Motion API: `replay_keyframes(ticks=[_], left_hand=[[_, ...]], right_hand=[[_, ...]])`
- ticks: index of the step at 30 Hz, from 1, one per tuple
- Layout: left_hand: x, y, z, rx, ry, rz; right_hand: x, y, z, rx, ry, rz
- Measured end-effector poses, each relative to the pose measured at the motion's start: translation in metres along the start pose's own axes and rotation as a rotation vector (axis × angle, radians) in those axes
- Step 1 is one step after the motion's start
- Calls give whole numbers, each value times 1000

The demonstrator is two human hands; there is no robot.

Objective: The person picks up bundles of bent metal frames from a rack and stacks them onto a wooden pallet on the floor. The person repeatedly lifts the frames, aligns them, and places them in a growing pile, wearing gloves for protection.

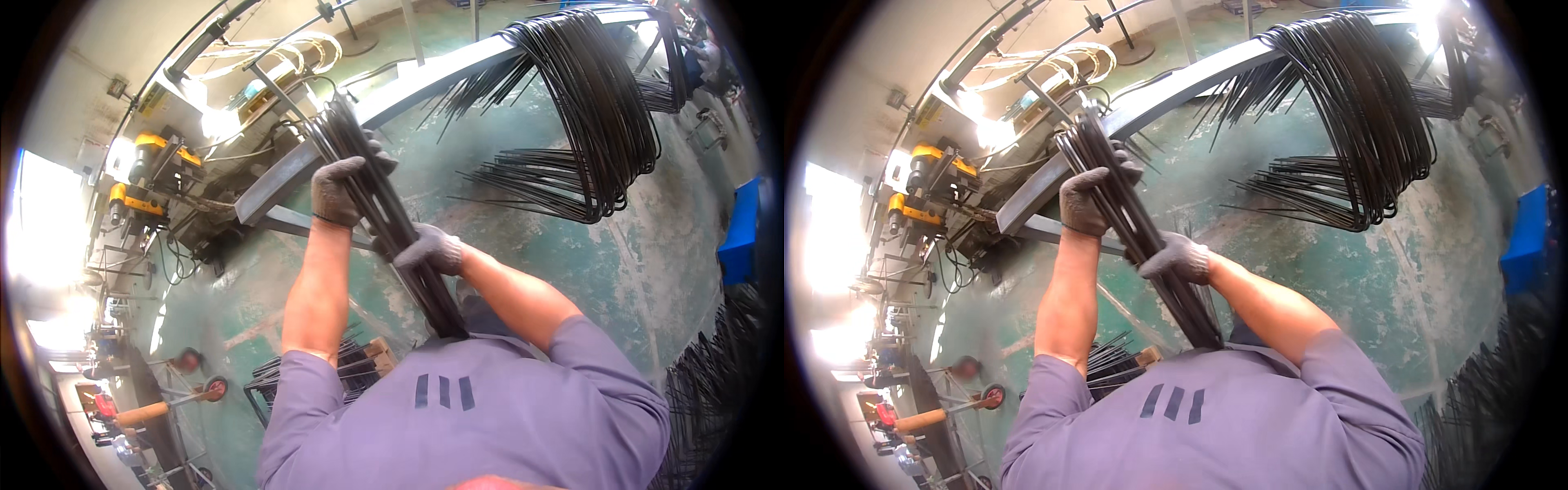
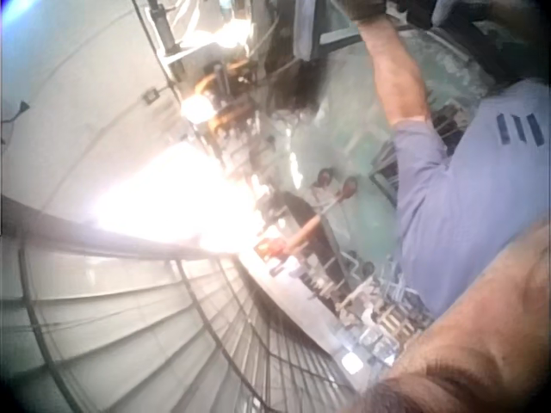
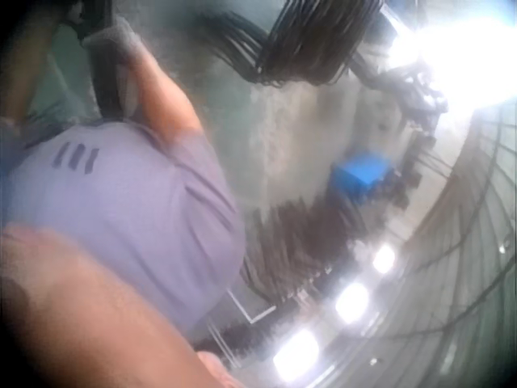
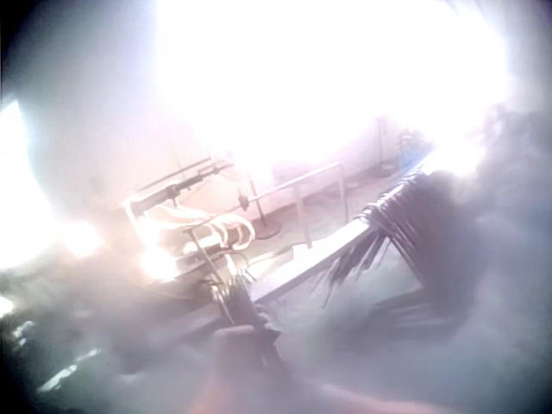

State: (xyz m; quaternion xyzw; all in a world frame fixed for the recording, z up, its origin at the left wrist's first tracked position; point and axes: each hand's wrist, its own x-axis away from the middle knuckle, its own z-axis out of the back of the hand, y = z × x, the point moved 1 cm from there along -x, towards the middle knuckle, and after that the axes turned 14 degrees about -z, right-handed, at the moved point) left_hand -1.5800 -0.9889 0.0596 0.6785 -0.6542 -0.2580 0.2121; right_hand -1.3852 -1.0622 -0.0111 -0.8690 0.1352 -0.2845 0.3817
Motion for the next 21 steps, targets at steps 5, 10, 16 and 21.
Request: replay_keyframes(ticks=[5,10,16,21], left_hand=[[31,47,-5,132,14,-95],[92,131,29,201,78,-282],[210,124,26,169,215,-579],[269,61,40,176,437,-603]], right_hand=[[-19,-15,-53,-125,-276,-114],[-41,-37,-113,30,-466,-225],[-25,-23,-140,335,-598,-424],[-4,17,-112,378,-618,-547]])
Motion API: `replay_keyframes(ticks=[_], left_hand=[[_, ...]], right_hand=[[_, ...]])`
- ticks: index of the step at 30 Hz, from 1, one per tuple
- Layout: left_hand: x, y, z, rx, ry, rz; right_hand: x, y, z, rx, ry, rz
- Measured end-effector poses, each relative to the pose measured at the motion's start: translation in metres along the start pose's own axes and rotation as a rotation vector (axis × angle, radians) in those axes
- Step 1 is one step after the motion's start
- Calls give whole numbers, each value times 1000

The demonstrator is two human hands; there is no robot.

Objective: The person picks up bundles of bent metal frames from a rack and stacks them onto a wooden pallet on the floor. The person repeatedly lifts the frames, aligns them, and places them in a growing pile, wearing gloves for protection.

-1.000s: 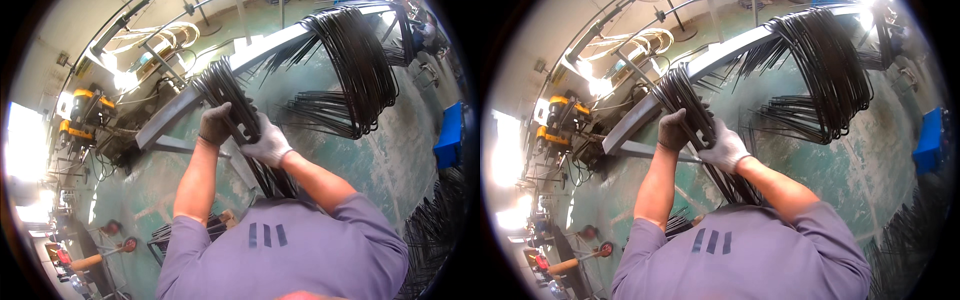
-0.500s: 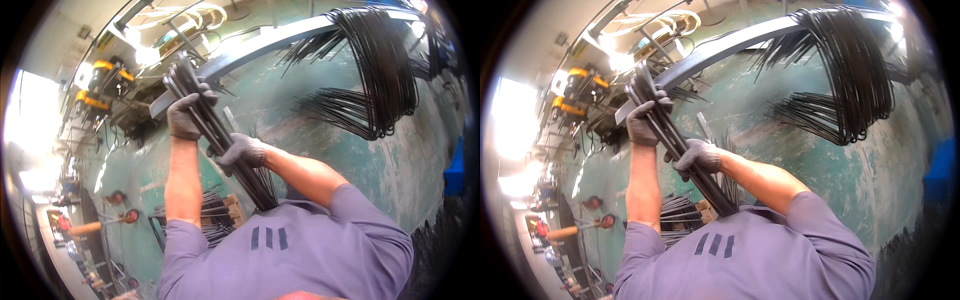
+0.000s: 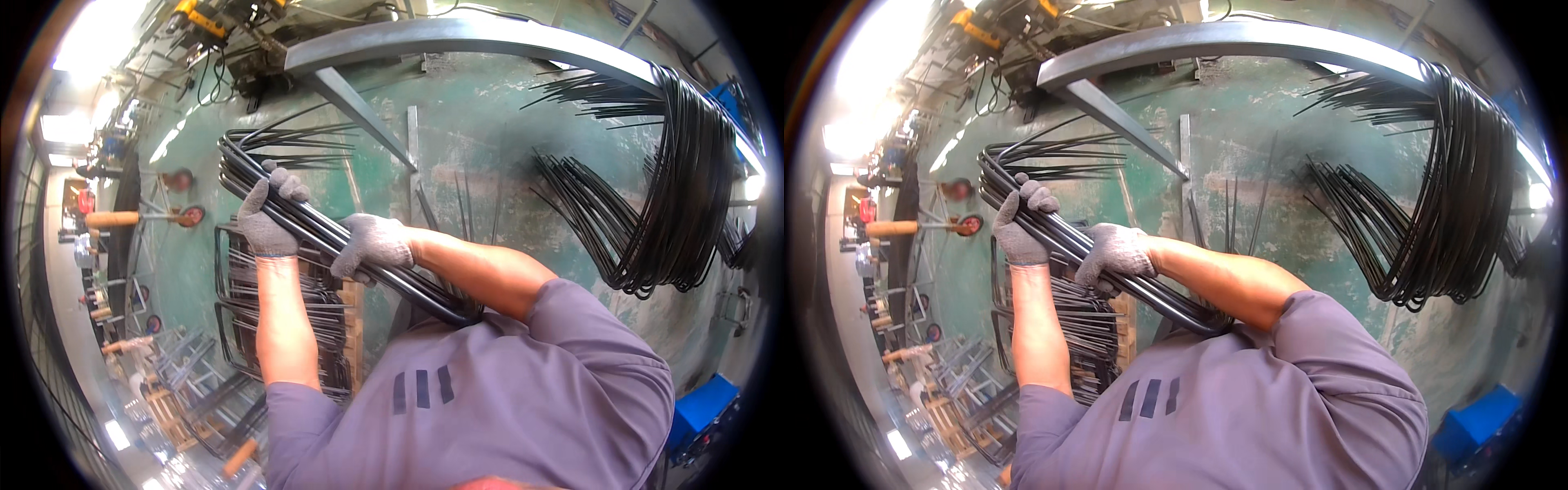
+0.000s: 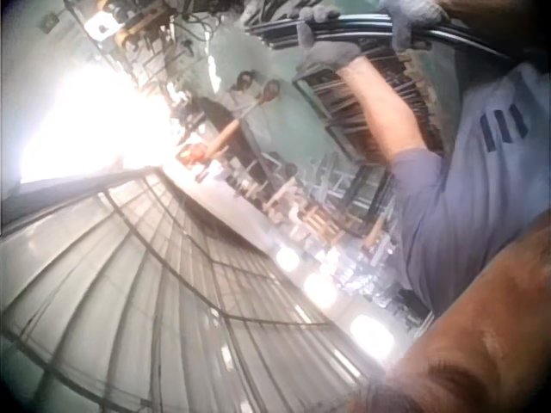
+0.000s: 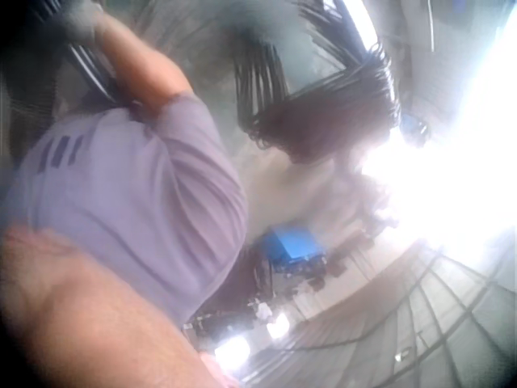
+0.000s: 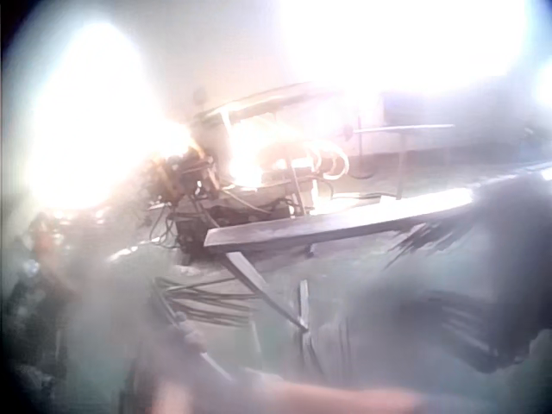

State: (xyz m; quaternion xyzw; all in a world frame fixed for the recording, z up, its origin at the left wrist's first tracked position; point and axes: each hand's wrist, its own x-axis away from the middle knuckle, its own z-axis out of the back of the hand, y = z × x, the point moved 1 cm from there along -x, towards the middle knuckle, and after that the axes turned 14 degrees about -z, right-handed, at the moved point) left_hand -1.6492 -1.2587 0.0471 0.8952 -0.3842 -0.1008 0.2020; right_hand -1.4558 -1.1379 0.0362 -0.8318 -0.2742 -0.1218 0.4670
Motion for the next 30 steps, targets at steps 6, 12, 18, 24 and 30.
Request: replay_keyframes(ticks=[6,12,18,24,30], left_hand=[[43,-32,-8,9,34,46],[100,-37,-7,53,12,-2],[143,-62,-29,-110,40,-7],[177,-98,-50,-150,30,23],[208,-137,-92,-265,-8,58]], right_hand=[[62,80,20,353,574,32],[121,273,77,-291,963,-477],[80,400,87,-1109,224,-323],[89,443,71,-1396,-48,-198],[106,469,57,-1648,-66,-230]])
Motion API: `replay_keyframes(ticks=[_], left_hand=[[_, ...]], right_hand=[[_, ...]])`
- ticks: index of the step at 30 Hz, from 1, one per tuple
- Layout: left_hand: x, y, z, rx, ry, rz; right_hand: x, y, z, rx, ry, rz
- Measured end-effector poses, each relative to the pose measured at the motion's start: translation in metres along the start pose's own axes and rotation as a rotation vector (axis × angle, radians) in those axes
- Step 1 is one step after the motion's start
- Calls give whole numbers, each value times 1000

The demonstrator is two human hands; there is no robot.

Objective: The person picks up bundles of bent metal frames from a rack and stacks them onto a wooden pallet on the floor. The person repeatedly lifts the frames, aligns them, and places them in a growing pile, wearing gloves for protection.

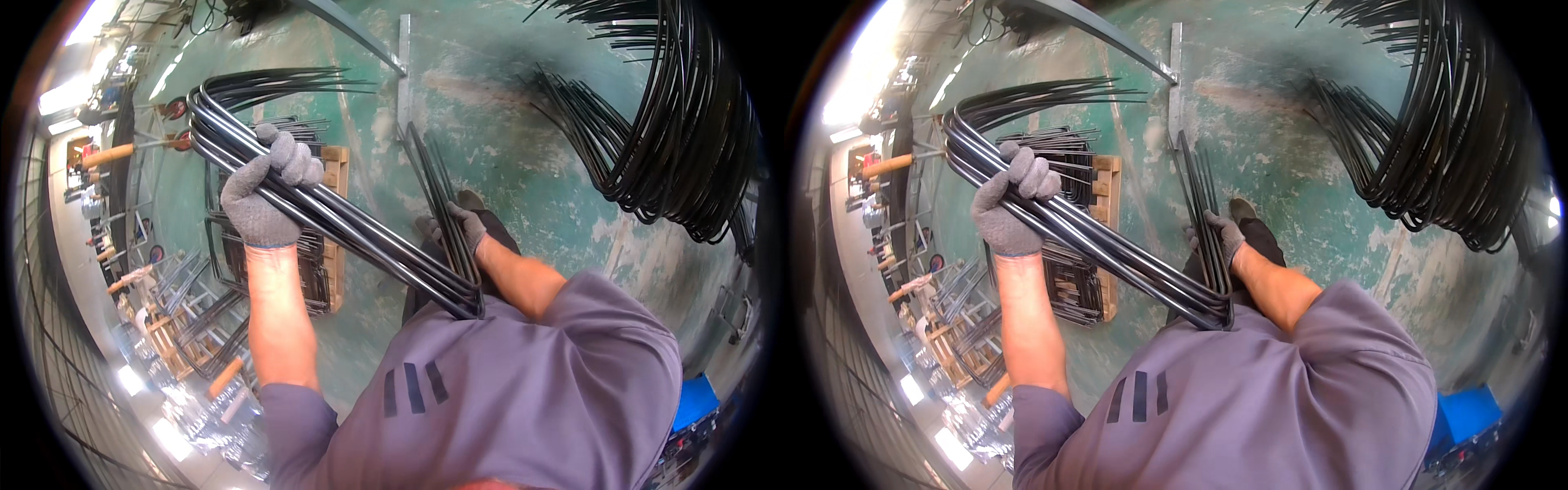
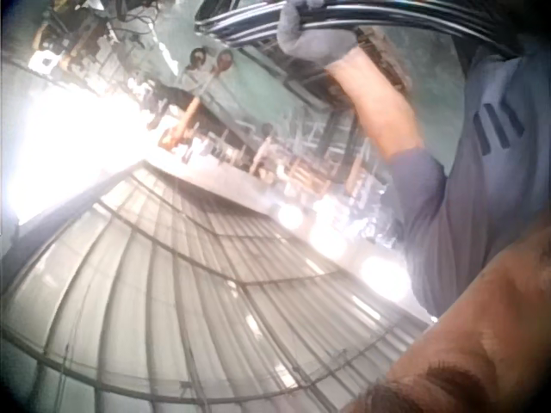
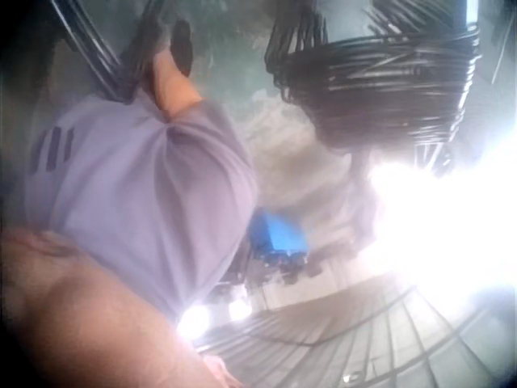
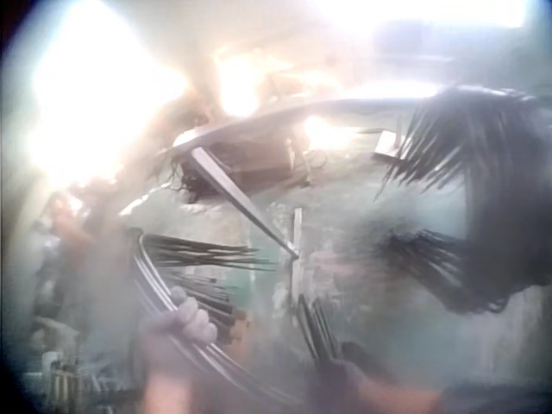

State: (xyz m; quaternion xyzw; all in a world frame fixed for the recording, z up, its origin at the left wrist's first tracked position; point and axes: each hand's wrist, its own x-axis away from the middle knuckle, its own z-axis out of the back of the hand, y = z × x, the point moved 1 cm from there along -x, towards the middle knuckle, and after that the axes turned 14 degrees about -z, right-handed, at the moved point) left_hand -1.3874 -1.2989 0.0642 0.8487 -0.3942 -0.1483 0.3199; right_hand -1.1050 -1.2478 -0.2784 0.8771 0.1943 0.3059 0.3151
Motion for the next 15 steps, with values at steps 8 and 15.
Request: replay_keyframes(ticks=[8,15], left_hand=[[74,26,-54,-67,-124,-30],[213,68,-38,-78,-182,-283]], right_hand=[[-17,13,17,189,-73,-88],[-48,19,-34,632,168,-118]])
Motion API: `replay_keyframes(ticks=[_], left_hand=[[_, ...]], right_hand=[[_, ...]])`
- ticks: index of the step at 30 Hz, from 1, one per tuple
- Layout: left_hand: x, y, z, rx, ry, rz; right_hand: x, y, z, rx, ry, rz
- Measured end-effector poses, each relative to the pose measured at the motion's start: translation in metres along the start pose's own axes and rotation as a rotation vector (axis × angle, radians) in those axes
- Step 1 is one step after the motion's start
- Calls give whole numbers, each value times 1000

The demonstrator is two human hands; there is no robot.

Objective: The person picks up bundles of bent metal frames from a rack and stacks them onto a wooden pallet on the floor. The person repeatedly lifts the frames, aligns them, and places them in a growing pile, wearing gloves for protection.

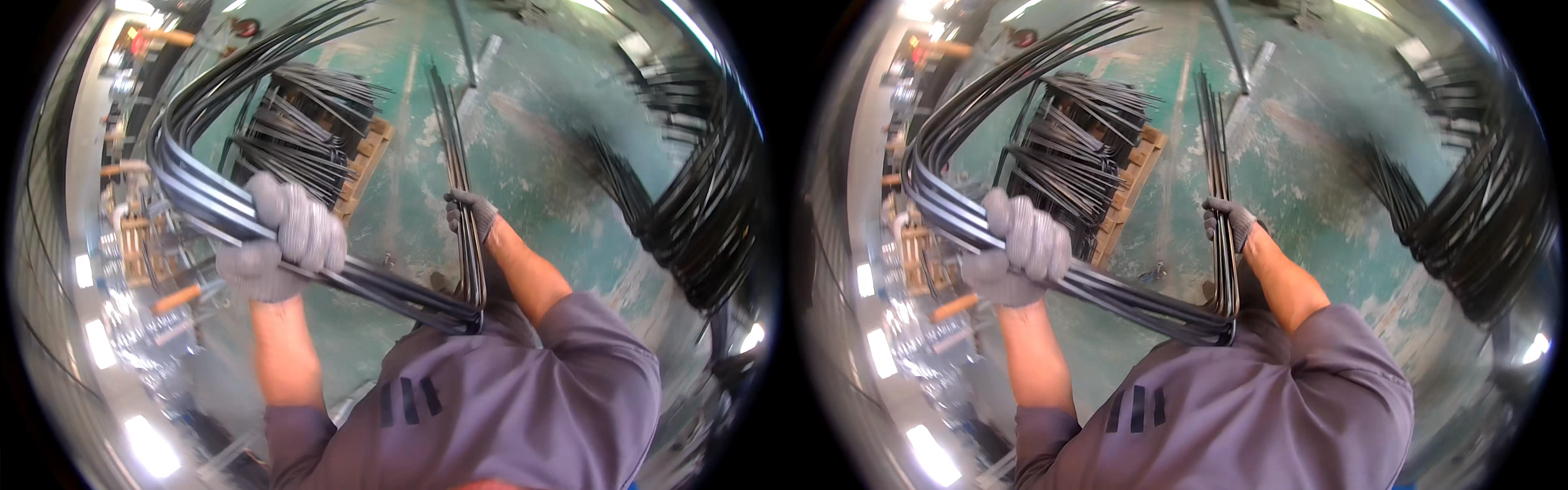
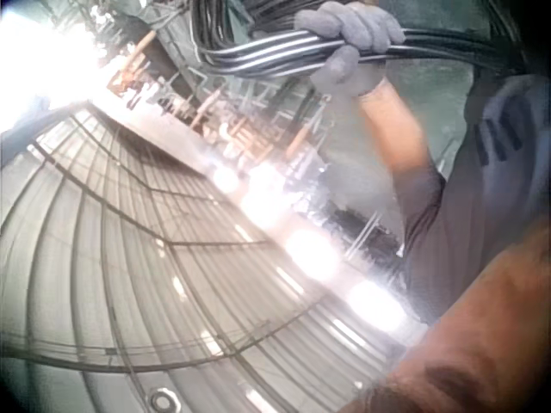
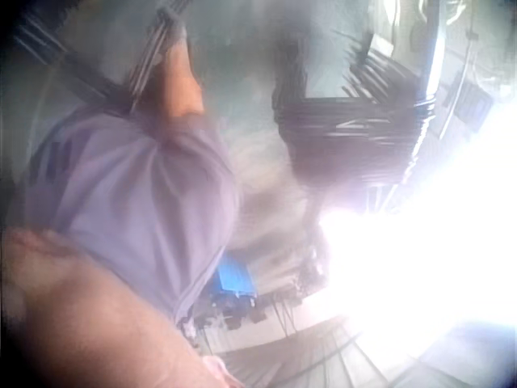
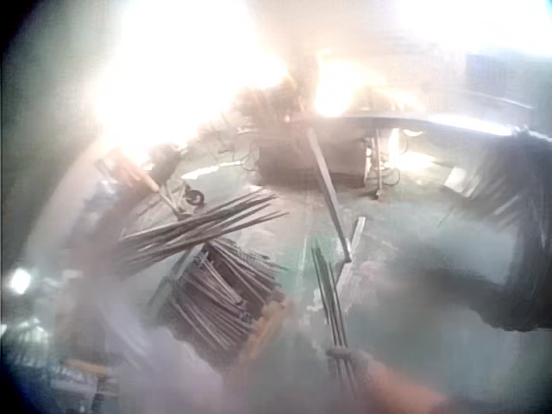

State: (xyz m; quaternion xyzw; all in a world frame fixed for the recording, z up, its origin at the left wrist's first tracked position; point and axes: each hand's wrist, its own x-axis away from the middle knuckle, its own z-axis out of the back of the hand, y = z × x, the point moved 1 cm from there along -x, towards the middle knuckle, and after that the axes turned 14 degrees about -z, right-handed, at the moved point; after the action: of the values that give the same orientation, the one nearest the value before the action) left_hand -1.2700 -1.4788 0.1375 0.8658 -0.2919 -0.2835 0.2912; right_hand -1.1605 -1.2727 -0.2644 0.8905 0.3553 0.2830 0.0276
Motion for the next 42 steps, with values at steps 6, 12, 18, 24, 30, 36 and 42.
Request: replay_keyframes(ticks=[6,12,18,24,30,36,42], left_hand=[[153,80,11,-82,14,-328],[305,133,4,-353,738,-729],[414,161,59,-354,1188,-838],[467,145,175,-130,1602,-827],[473,137,308,28,1853,-929],[475,133,422,250,1981,-1007],[489,106,529,371,2038,-994]], right_hand=[[-24,15,-78,238,18,159],[-86,56,-192,645,190,329],[-171,98,-293,1001,248,502],[-283,106,-347,1211,301,522],[-446,78,-376,1364,417,344],[-612,51,-375,1642,542,308],[-747,28,-349,1732,599,167]])
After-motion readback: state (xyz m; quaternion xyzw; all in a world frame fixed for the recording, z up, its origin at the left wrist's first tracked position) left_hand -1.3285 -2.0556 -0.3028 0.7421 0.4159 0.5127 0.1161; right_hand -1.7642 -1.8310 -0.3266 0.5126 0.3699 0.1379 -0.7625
